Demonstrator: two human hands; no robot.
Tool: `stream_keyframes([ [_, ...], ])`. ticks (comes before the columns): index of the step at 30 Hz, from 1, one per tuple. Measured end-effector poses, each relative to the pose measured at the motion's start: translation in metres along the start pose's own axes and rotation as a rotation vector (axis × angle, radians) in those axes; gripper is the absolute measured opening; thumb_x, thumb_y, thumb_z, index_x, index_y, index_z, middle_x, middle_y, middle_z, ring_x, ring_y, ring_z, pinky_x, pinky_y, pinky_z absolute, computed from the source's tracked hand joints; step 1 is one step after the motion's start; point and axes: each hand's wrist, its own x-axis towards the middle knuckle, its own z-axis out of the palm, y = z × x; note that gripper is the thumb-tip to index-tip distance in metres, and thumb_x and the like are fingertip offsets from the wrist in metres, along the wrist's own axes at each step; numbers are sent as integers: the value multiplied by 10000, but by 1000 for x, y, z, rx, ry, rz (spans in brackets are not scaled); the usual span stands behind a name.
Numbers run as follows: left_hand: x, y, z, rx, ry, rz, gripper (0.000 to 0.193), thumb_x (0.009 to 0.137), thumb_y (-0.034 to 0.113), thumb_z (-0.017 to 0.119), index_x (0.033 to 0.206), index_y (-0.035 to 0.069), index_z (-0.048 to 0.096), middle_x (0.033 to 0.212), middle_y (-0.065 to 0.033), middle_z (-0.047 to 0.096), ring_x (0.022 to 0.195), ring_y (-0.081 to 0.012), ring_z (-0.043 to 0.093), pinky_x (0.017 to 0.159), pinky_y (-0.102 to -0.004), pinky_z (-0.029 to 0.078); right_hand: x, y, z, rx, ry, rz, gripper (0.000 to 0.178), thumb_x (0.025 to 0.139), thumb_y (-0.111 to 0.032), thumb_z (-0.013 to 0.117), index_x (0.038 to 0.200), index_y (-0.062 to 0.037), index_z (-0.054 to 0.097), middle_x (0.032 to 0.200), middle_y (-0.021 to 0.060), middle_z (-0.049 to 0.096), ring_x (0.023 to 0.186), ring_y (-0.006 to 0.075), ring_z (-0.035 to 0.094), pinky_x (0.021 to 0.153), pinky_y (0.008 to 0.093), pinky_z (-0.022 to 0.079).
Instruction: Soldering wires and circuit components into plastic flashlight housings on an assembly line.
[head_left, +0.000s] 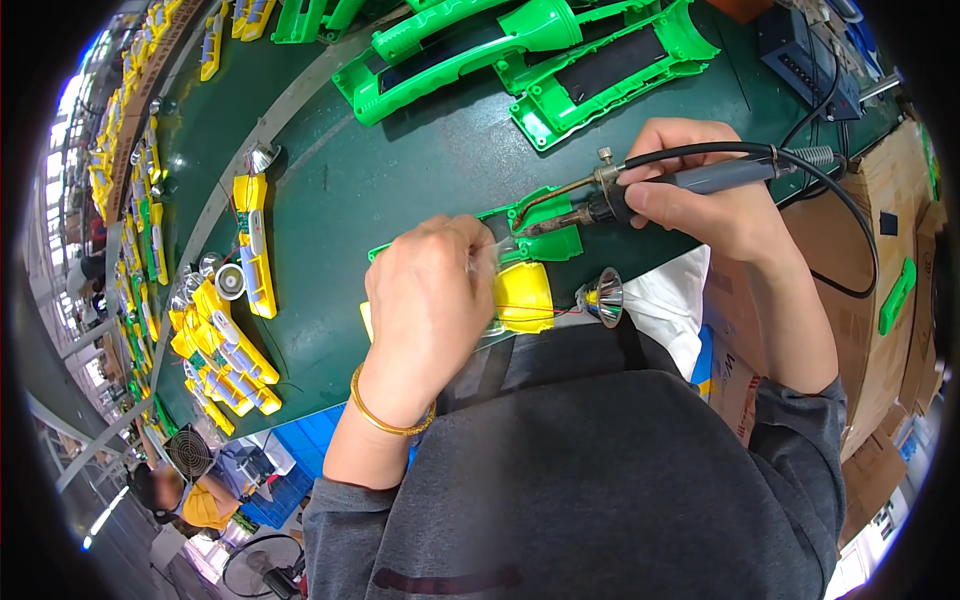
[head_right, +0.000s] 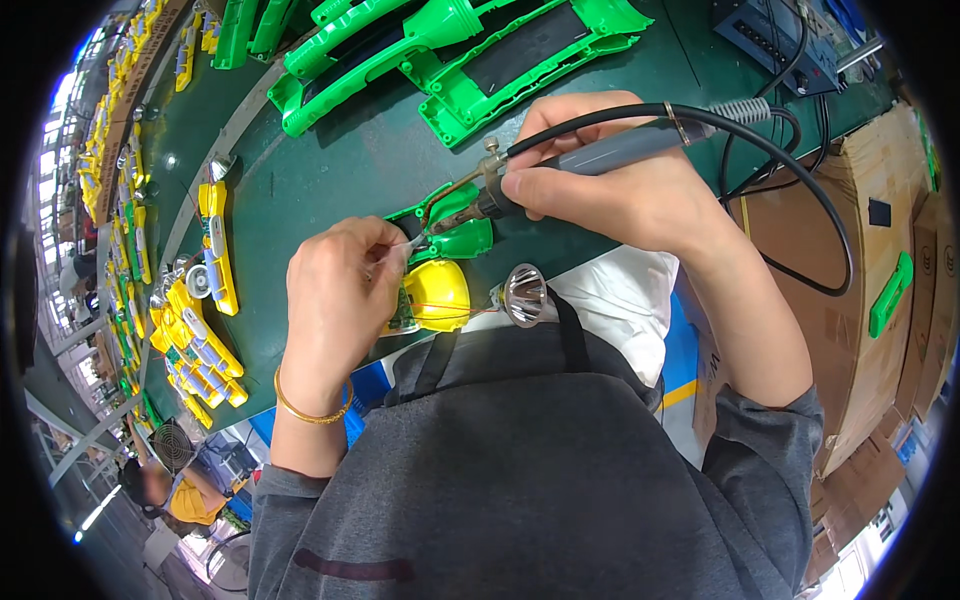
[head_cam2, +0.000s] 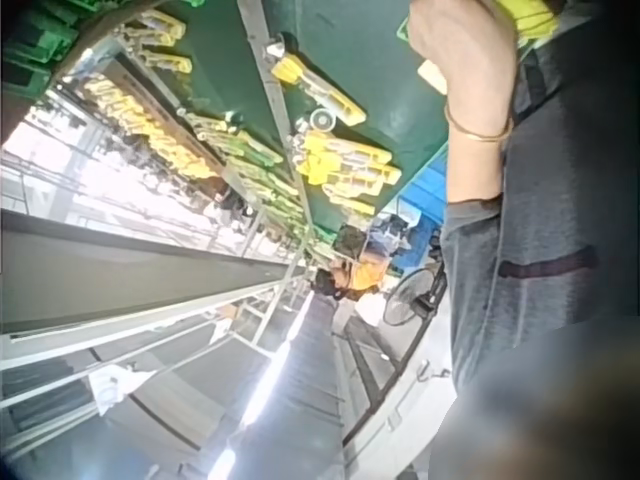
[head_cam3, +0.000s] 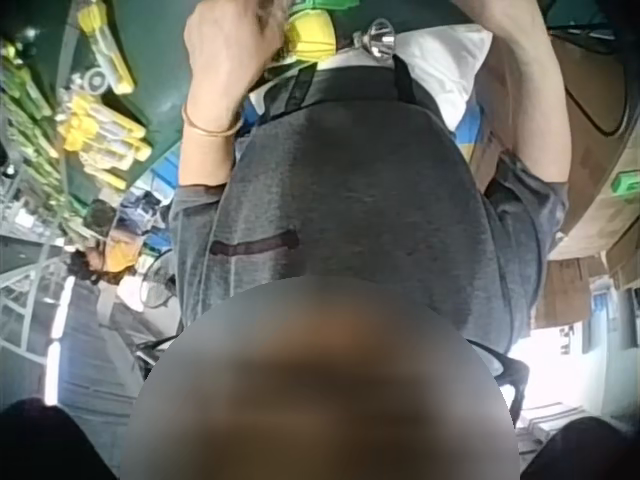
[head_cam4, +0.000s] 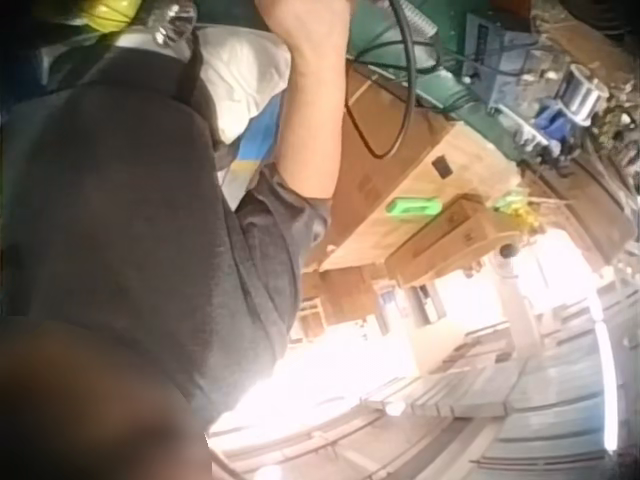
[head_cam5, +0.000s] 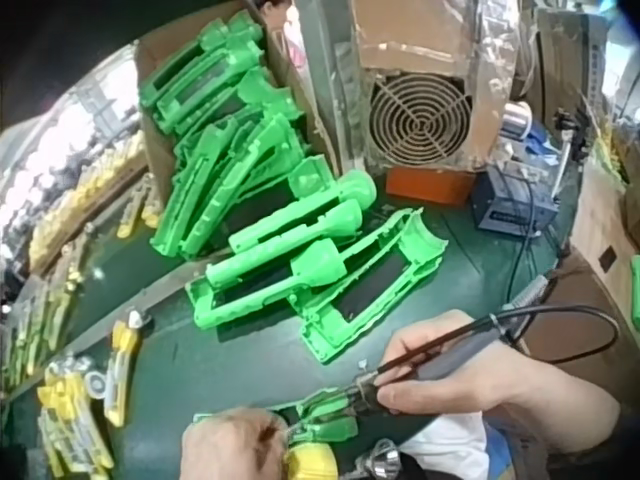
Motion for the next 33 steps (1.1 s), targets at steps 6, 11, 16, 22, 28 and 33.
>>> stream_keyframes([
  [6,3,1,1,18,10,18,99,757,85,589,680,24,604,670,-159,578,622,-364,577,565,-451,457,7,-3,2,-51,-46,6,130,738,-68,677,801,-5,584,692,25,598,623,91,593,576,226,475],
  [11,4,1,0,37,-7,17,109,764,93,582,682,23,602,668,-162,575,617,-369,576,552,-454,455,13,-7,3,-132,-76,25,115,731,-61,676,783,-11,587,683,12,588,624,83,594,574,222,474],
  [16,8,4,0,85,-27,12,53,724,73,638,745,24,637,657,-132,582,591,-308,579,551,-383,439,17,-7,2,-151,-72,22,92,718,-51,665,745,-17,584,675,1,579,614,72,581,564,216,465],
  [22,11,6,-1,67,-6,45,129,764,85,573,659,11,588,662,-168,573,601,-372,574,545,-458,456,17,-12,-4,-231,-67,-60,102,716,-72,670,753,-22,588,678,6,588,597,73,574,548,214,453],
  [28,12,5,0,100,-13,75,125,752,80,581,652,6,586,656,-173,572,582,-378,574,532,-454,459,5,-22,-21,-109,39,-40,225,742,-212,660,803,-11,581,665,33,595,576,82,580,474,191,400],
  [33,17,11,-3,159,-66,38,49,701,67,623,720,28,644,665,-139,593,624,-333,588,570,-411,457,-11,-1,-19,142,273,-85,283,776,-265,638,863,-5,568,715,65,581,601,108,571,514,216,430],
])
